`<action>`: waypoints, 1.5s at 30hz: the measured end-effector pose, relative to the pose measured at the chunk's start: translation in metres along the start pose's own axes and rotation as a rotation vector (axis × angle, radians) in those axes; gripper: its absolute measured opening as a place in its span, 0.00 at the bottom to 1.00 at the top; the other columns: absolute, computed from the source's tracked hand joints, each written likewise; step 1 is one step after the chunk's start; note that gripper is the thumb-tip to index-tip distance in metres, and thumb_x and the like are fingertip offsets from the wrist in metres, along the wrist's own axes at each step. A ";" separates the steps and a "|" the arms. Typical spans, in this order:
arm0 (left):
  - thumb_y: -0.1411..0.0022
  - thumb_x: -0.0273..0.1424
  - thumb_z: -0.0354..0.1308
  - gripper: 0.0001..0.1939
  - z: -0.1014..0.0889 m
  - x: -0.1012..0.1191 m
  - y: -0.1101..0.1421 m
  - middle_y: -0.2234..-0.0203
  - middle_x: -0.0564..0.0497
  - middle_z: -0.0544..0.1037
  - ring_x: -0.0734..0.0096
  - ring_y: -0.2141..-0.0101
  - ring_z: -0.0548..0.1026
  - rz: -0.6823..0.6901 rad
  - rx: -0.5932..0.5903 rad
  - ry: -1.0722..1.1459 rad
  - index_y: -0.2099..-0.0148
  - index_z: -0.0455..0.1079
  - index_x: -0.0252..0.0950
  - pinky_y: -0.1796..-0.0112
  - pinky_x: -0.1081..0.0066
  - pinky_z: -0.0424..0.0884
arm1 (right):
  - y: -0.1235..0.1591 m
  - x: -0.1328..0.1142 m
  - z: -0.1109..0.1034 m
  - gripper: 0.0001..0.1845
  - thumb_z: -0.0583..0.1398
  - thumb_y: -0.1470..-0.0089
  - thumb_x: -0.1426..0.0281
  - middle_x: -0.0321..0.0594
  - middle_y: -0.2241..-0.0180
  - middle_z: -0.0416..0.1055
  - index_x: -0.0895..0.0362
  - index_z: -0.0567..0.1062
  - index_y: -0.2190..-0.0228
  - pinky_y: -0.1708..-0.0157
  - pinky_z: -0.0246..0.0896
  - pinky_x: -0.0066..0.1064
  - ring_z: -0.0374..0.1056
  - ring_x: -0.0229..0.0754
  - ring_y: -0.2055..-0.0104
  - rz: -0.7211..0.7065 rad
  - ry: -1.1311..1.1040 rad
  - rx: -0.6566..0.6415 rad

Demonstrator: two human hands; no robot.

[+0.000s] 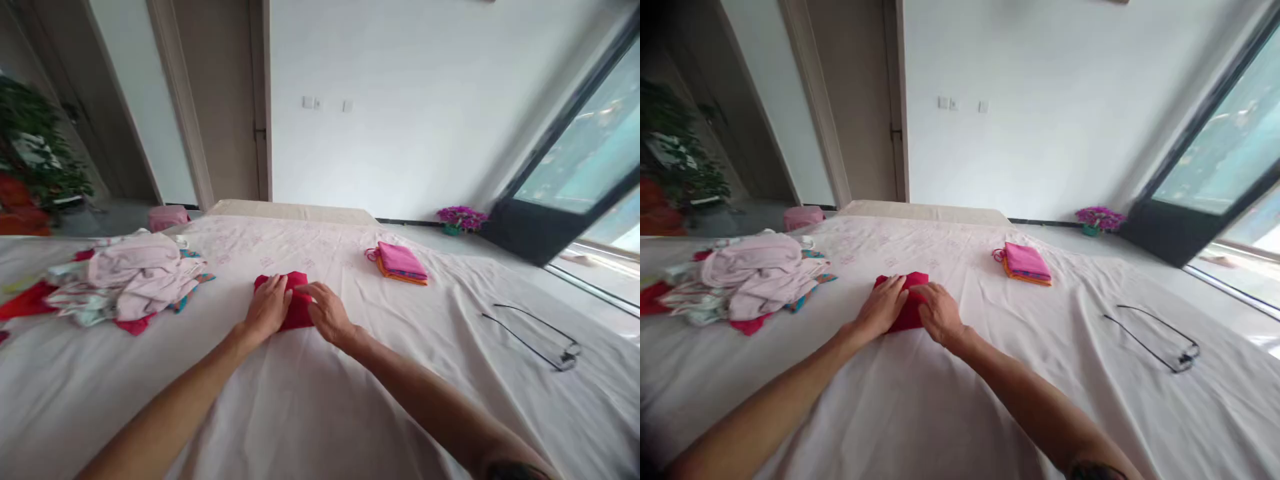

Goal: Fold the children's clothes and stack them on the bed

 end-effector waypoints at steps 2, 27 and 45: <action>0.28 0.38 0.37 0.28 0.006 -0.004 -0.003 0.37 0.34 0.63 0.55 0.37 0.61 -0.073 -0.031 -0.041 0.36 0.60 0.26 0.39 0.55 0.54 | -0.016 -0.003 0.007 0.24 0.48 0.38 0.74 0.49 0.43 0.66 0.58 0.66 0.42 0.40 0.56 0.42 0.61 0.47 0.41 -0.002 0.077 0.016; 0.29 0.41 0.37 0.30 0.023 -0.070 0.020 0.36 0.36 0.63 0.51 0.36 0.59 -0.365 -0.004 -0.094 0.31 0.55 0.32 0.40 0.50 0.53 | -0.014 0.074 0.044 0.20 0.70 0.54 0.63 0.40 0.69 0.73 0.59 0.74 0.61 0.76 0.61 0.27 0.66 0.36 0.73 1.034 -0.794 -0.234; 0.30 0.41 0.36 0.31 0.026 -0.081 0.018 0.42 0.36 0.70 0.53 0.41 0.68 -0.309 0.142 0.102 0.34 0.57 0.27 0.42 0.53 0.61 | -0.003 0.047 0.094 0.11 0.60 0.48 0.77 0.42 0.70 0.78 0.62 0.75 0.60 0.68 0.74 0.31 0.76 0.42 0.70 1.316 -1.362 -0.274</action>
Point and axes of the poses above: each hand's wrist, its own y-axis away from the middle knuckle, its own z-axis out of the palm, x = y × z, the point moved 8 cm from there along -y, towards the middle knuckle
